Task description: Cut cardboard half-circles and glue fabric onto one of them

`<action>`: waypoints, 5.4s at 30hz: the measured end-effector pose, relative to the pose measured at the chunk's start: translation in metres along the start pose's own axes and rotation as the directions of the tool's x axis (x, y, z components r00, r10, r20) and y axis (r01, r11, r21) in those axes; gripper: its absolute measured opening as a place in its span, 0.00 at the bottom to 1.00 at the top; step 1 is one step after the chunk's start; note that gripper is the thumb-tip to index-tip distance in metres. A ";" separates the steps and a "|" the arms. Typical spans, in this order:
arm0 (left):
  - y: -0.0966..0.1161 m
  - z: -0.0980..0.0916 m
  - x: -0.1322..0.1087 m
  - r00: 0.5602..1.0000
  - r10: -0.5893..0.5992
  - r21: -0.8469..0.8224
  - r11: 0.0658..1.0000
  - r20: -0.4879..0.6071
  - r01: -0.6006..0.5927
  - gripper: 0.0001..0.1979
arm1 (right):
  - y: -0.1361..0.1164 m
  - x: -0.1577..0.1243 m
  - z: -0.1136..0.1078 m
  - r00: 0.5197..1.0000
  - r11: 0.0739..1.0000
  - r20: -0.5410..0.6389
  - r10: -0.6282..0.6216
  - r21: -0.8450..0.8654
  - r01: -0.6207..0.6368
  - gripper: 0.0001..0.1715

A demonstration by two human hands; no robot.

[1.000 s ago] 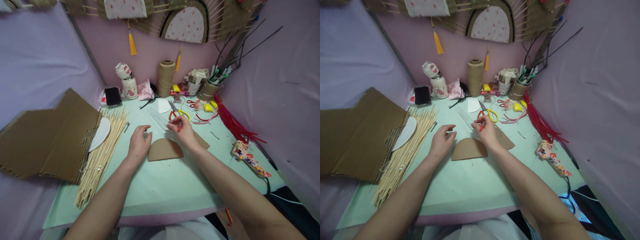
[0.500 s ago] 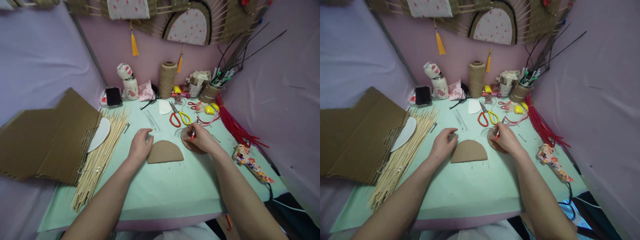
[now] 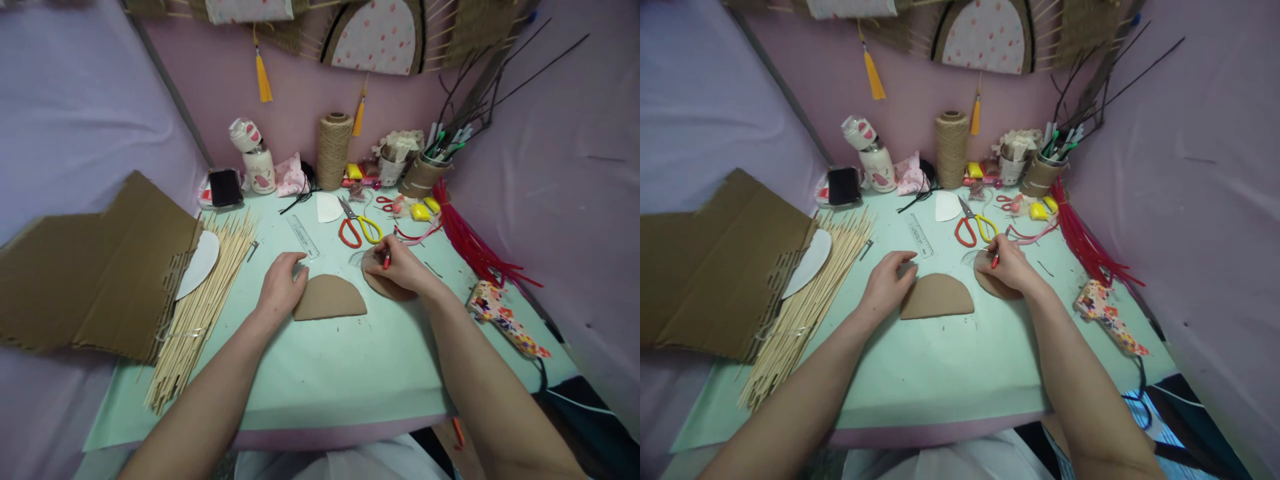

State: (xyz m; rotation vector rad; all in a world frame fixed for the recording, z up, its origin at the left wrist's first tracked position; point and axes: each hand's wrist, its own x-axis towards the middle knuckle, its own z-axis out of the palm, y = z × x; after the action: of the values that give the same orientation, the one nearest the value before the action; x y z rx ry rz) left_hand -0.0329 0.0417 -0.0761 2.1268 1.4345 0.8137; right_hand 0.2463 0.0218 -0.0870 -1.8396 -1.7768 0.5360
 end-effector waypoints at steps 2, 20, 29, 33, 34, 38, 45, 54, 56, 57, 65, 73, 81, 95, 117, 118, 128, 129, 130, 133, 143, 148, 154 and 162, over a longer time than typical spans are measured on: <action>0.000 0.001 0.000 1.000 0.005 -0.004 1.000 -0.003 -0.005 0.14 | 0.000 0.000 0.001 0.999 1.000 -0.037 -0.004 -0.023 0.003 0.26; 0.010 -0.015 -0.005 0.910 -0.033 -0.374 0.905 0.414 0.204 0.12 | -0.082 -0.040 0.027 0.933 0.900 0.308 -0.188 0.434 0.038 0.11; 0.011 -0.017 -0.008 0.934 0.008 -0.134 0.990 0.358 0.043 0.10 | -0.066 -0.059 0.020 0.922 0.933 0.297 -0.249 0.329 0.145 0.18; 0.012 -0.013 -0.006 0.951 0.006 -0.105 0.994 0.309 0.028 0.10 | -0.063 -0.062 0.023 0.925 0.942 0.293 -0.240 0.302 0.149 0.17; 0.012 -0.012 -0.006 0.953 0.016 -0.088 0.996 0.304 0.012 0.10 | -0.062 -0.062 0.024 0.930 0.946 0.289 -0.228 0.291 0.142 0.17; 0.014 -0.009 -0.006 0.949 0.052 0.003 0.998 0.311 -0.056 0.08 | -0.061 -0.062 0.026 0.937 0.946 0.259 -0.233 0.283 0.157 0.16; 0.011 -0.017 -0.007 0.911 0.151 0.049 0.982 0.383 -0.183 0.22 | -0.058 -0.062 0.025 0.932 0.933 0.257 -0.256 0.318 0.169 0.14; 0.012 -0.015 -0.010 0.834 0.274 -0.039 0.956 0.479 -0.292 0.34 | -0.059 -0.063 0.025 0.935 0.931 0.229 -0.271 0.310 0.193 0.13; 0.012 -0.014 -0.010 0.835 0.277 -0.050 0.956 0.476 -0.289 0.33 | -0.059 -0.063 0.025 0.938 0.933 0.221 -0.267 0.303 0.194 0.12; 0.012 -0.014 -0.010 0.836 0.277 -0.053 0.957 0.474 -0.286 0.33 | -0.058 -0.063 0.025 0.939 0.934 0.220 -0.266 0.299 0.195 0.11; 0.011 -0.015 -0.010 0.828 0.286 -0.043 0.952 0.482 -0.303 0.33 | -0.056 -0.063 0.025 0.942 0.935 0.228 -0.247 0.313 0.169 0.09; 0.011 -0.016 -0.009 0.813 0.285 -0.042 0.951 0.508 -0.308 0.33 | -0.057 -0.063 0.024 0.939 0.933 0.226 -0.258 0.309 0.182 0.09; 0.011 -0.016 -0.009 0.815 0.281 -0.037 0.952 0.507 -0.305 0.33 | -0.056 -0.064 0.024 0.936 0.935 0.233 -0.263 0.301 0.187 0.08; 0.010 -0.015 -0.010 0.816 0.279 -0.045 0.953 0.506 -0.299 0.33 | -0.052 -0.064 0.025 0.931 0.930 0.227 -0.286 0.300 0.213 0.09; 0.010 -0.019 -0.009 0.793 0.286 -0.045 0.949 0.537 -0.312 0.31 | -0.053 -0.066 0.025 0.935 0.931 0.226 -0.275 0.306 0.199 0.10; 0.010 -0.019 -0.009 0.794 0.285 -0.044 0.949 0.537 -0.311 0.31 | -0.054 -0.066 0.025 0.935 0.931 0.226 -0.274 0.308 0.198 0.10; 0.010 -0.019 -0.009 0.793 0.269 -0.032 0.953 0.547 -0.301 0.31 | -0.053 -0.065 0.025 0.934 0.934 0.224 -0.279 0.290 0.210 0.10; 0.010 -0.019 -0.009 0.793 0.267 -0.030 0.953 0.548 -0.300 0.31 | -0.054 -0.065 0.025 0.933 0.934 0.226 -0.279 0.292 0.208 0.10; 0.011 -0.019 -0.009 0.793 0.265 -0.028 0.954 0.548 -0.300 0.31 | -0.054 -0.065 0.025 0.932 0.933 0.229 -0.279 0.294 0.207 0.10; 0.011 -0.020 -0.010 0.794 0.264 -0.023 0.954 0.547 -0.300 0.31 | -0.055 -0.065 0.026 0.933 0.934 0.232 -0.276 0.294 0.203 0.10; 0.010 -0.019 -0.009 0.790 0.273 -0.028 0.951 0.549 -0.309 0.32 | -0.055 -0.066 0.025 0.935 0.930 0.222 -0.277 0.306 0.202 0.09; 0.010 -0.019 -0.009 0.794 0.274 -0.030 0.951 0.543 -0.308 0.32 | -0.056 -0.066 0.025 0.939 0.934 0.221 -0.264 0.302 0.192 0.09; 0.009 -0.019 -0.009 0.793 0.274 -0.027 0.950 0.544 -0.310 0.32 | -0.055 -0.065 0.025 0.937 0.935 0.224 -0.268 0.295 0.197 0.09; 0.009 -0.018 -0.009 0.794 0.269 -0.034 0.953 0.546 -0.300 0.32 | -0.055 -0.066 0.025 0.940 0.932 0.205 -0.272 0.299 0.205 0.09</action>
State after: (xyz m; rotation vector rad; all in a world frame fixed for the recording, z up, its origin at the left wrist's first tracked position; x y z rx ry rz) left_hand -0.0421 0.0310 -0.0590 2.3886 0.8538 0.2123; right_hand 0.1837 -0.0413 -0.0782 -1.3917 -1.9396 0.8924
